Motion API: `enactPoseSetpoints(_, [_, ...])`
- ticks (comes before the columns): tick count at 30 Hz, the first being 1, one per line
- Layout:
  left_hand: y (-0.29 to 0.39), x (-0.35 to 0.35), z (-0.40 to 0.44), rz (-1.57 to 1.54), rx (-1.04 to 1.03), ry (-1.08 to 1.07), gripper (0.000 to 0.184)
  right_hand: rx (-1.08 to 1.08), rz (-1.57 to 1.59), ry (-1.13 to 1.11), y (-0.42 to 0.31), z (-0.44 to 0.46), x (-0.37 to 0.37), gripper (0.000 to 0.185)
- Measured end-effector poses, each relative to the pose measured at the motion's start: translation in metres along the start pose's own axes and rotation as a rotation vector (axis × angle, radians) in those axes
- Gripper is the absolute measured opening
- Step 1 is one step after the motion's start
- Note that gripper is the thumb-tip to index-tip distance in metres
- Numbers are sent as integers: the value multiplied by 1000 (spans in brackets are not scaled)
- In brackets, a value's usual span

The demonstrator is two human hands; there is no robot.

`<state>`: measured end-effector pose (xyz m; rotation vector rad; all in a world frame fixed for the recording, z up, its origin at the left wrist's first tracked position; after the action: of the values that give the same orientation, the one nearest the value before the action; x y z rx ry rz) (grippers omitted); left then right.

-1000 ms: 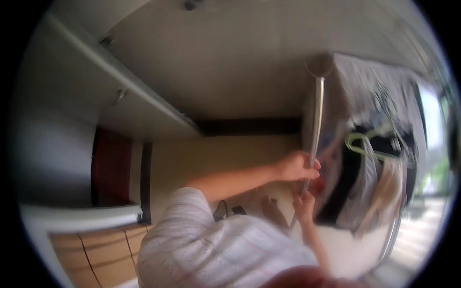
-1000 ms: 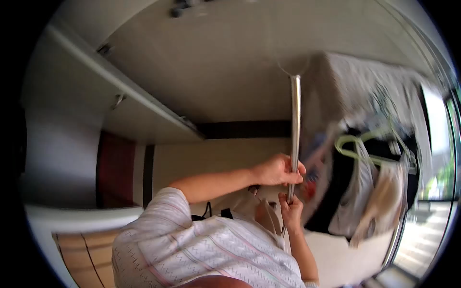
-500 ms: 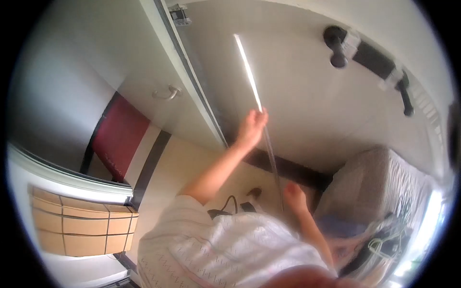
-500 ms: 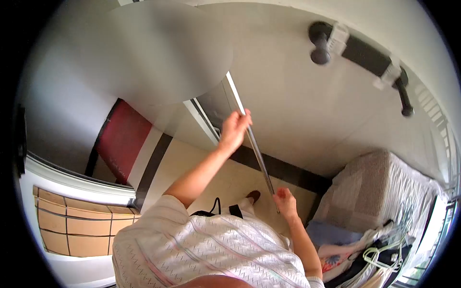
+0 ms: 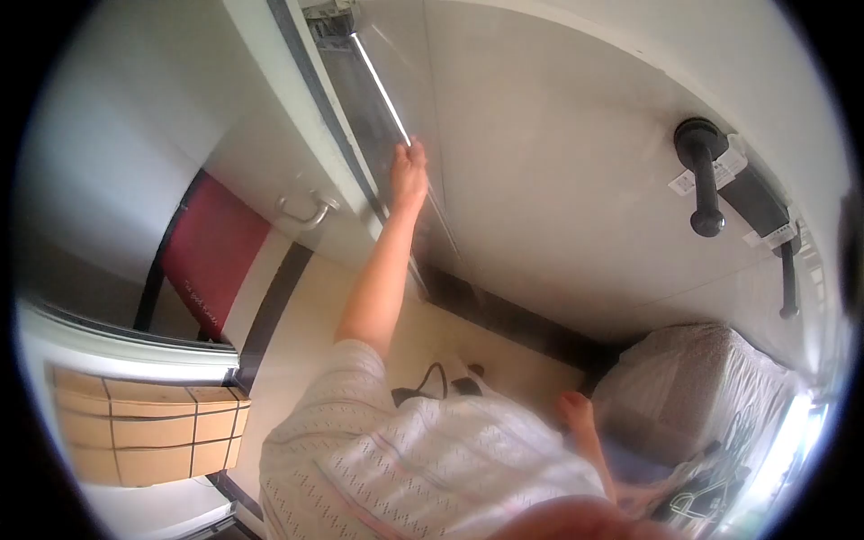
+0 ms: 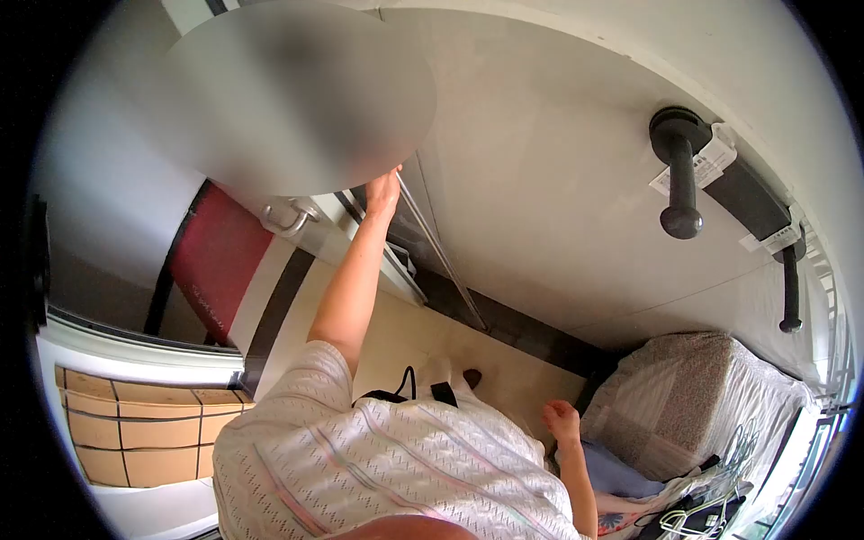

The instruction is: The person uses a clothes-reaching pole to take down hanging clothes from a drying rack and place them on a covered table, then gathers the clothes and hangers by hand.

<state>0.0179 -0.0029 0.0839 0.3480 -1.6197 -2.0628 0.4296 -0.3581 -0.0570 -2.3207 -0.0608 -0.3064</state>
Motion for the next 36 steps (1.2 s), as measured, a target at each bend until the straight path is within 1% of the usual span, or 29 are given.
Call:
enactPoseSetpoints(3, [-12,5,2,411,99,61,30,24,59,-40,17,14,24,17])
enactPoseSetpoints(4, [-34,7,6,400,-78,133,25,24,105,-19,31,6,31,16])
enactPoseSetpoints(5, [-60,11,13,363,-256,186,20,82,319,-1,27,-6,31,15])
enactPoseSetpoints(6, [-47,15,11,509,-270,114,15,133,109,88,-2,-21,29,14])
enactPoseSetpoints(7, [-59,12,21,566,-301,32,17,99,-12,83,21,-16,44,14])
enactPoseSetpoints(8, [-79,22,25,641,-328,-60,22,195,-50,122,4,-29,51,14])
enactPoseSetpoints(10, [-127,32,34,821,-455,-218,34,203,-75,269,-24,-64,71,17])
enactPoseSetpoints(11, [-74,15,-1,498,103,-56,41,246,3,315,-33,-78,81,17])
enactPoseSetpoints(12, [-66,10,-21,724,27,23,48,252,79,363,-48,-96,92,17])
enactPoseSetpoints(13, [-79,7,-24,711,-53,-73,50,269,149,394,-64,-116,107,17])
enactPoseSetpoints(14, [-119,21,-18,848,-102,-108,50,288,231,494,-76,-142,121,17])
enactPoseSetpoints(15, [-151,20,-13,984,-152,-129,50,312,305,588,-85,-166,136,17])
enactPoseSetpoints(17, [-144,2,-50,1040,-33,-259,44,360,420,756,-76,-213,177,19])
enactPoseSetpoints(19, [-154,-25,-85,578,491,-526,40,392,374,1040,-67,-264,216,21])
enactPoseSetpoints(21, [-139,-68,-148,471,524,-767,39,343,432,1158,-29,-291,264,26])
enactPoseSetpoints(22, [-121,-94,-178,437,566,-893,36,309,504,1145,-17,-290,277,27])
enactPoseSetpoints(23, [-121,-118,-204,419,543,-1007,33,279,571,1129,-4,-289,290,28])
enactPoseSetpoints(24, [-95,-144,-236,453,483,-1128,31,253,635,1106,8,-282,306,28])
enactPoseSetpoints(25, [-66,-169,-265,443,412,-1293,31,265,786,1036,29,-263,327,26])
enactPoseSetpoints(26, [-45,-190,-301,378,381,-1359,28,341,798,997,32,-258,331,24])
enactPoseSetpoints(27, [-32,-211,-325,363,311,-1445,29,415,811,956,26,-248,331,22])
enactPoseSetpoints(28, [-9,-230,-349,306,314,-1550,28,431,874,894,39,-231,348,21])
enactPoseSetpoints(29, [13,-247,-375,259,245,-1634,28,442,932,831,51,-216,365,20])
enactPoseSetpoints(30, [37,-258,-401,215,220,-1681,28,444,1002,843,47,-211,367,20])
enactPoseSetpoints(31, [60,-267,-425,170,196,-1724,28,407,1084,810,44,-211,367,20])
enactPoseSetpoints(33, [96,-282,-469,109,147,-1837,28,322,1239,835,27,-216,363,19])
enactPoseSetpoints(35, [125,-291,-504,34,166,-1920,27,584,1315,426,37,-219,374,19])
enactPoseSetpoints(36, [138,-296,-515,-1,132,-1944,27,707,1338,215,40,-221,378,19])
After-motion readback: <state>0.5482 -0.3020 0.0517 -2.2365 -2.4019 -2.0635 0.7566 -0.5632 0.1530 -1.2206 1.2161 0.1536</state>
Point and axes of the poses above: each hand's wrist, its own z-axis towards the middle knuckle, its own x-axis out of the back of the hand, y = z × x, the point moved 1 cm from there along z, towards the middle knuckle, and after that the axes turned 3 degrees about z, right-handed, at the moved point
